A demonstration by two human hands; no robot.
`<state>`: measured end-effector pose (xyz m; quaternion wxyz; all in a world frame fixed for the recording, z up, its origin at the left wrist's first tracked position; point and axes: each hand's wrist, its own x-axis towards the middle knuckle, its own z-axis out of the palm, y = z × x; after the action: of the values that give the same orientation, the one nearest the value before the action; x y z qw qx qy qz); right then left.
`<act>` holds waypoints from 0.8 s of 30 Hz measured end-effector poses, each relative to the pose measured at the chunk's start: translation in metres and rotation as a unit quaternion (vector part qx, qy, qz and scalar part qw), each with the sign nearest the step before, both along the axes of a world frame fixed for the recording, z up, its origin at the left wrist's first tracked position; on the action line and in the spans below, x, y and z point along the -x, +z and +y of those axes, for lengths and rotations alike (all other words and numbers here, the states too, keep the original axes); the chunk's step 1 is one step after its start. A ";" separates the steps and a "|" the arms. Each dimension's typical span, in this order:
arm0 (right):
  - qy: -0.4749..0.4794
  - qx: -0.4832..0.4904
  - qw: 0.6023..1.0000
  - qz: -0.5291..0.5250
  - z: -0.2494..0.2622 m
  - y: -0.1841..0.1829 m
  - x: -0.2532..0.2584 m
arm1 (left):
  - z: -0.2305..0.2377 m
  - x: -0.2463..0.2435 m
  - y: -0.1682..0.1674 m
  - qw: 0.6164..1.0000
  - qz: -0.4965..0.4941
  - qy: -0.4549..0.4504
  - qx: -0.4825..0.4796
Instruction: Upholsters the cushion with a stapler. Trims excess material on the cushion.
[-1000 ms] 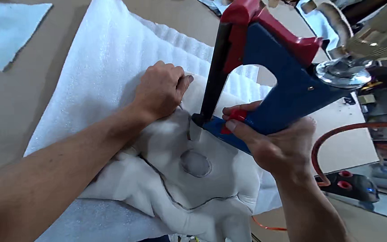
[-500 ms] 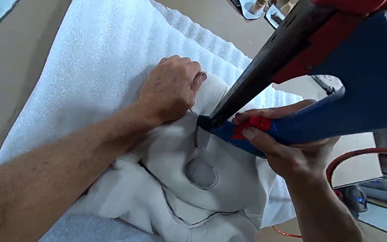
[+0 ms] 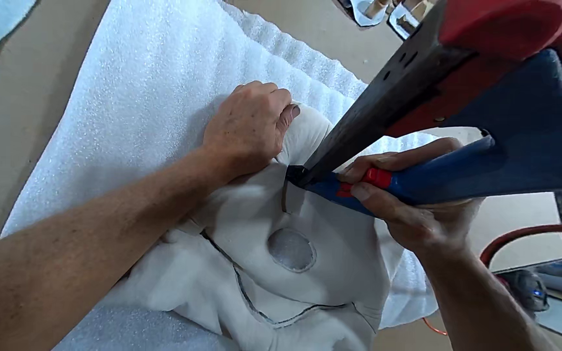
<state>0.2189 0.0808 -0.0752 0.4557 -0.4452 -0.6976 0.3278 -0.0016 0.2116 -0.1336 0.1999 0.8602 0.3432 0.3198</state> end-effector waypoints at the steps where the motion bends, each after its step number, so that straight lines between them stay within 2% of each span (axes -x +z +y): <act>1: -0.002 0.001 1.000 0.005 0.001 0.000 0.000 | 0.001 0.000 0.000 1.000 -0.005 -0.003 -0.002; 4: -0.010 0.001 1.000 0.013 -0.001 0.002 -0.003 | 0.000 0.001 0.001 1.000 -0.014 -0.017 0.008; 7: -0.058 -0.005 0.998 0.031 -0.014 0.024 -0.004 | 0.008 0.003 0.001 0.999 -0.014 -0.031 0.031; 10: -0.221 -0.029 0.974 0.040 -0.063 0.064 -0.010 | 0.017 0.004 0.004 0.995 -0.006 -0.047 0.090; 13: -0.409 -0.025 0.904 0.118 -0.127 0.089 -0.017 | 0.014 0.011 0.024 0.983 0.003 -0.031 0.179; 14: -0.467 -0.016 0.874 0.132 -0.143 0.091 -0.024 | 0.003 0.015 0.033 0.985 0.022 -0.017 0.172; 17: -0.577 0.037 0.793 0.192 -0.163 0.085 -0.056 | -0.057 0.024 0.046 0.995 0.094 -0.031 0.021; 19: -0.616 0.075 0.751 0.227 -0.158 0.068 -0.091 | -0.093 0.023 0.038 0.987 0.148 -0.057 -0.020; 21: -0.621 0.089 0.730 0.273 -0.148 0.041 -0.133 | -0.109 0.023 0.025 0.980 0.183 -0.060 -0.049; 24: -0.632 0.109 0.705 0.304 -0.122 0.004 -0.181 | -0.115 0.020 0.026 0.969 0.240 -0.047 -0.041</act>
<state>0.4002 -0.0411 -0.0709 0.6917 -0.7045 -0.0357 0.1549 -0.0216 0.0970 -0.1081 0.0911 0.9346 0.3266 0.1078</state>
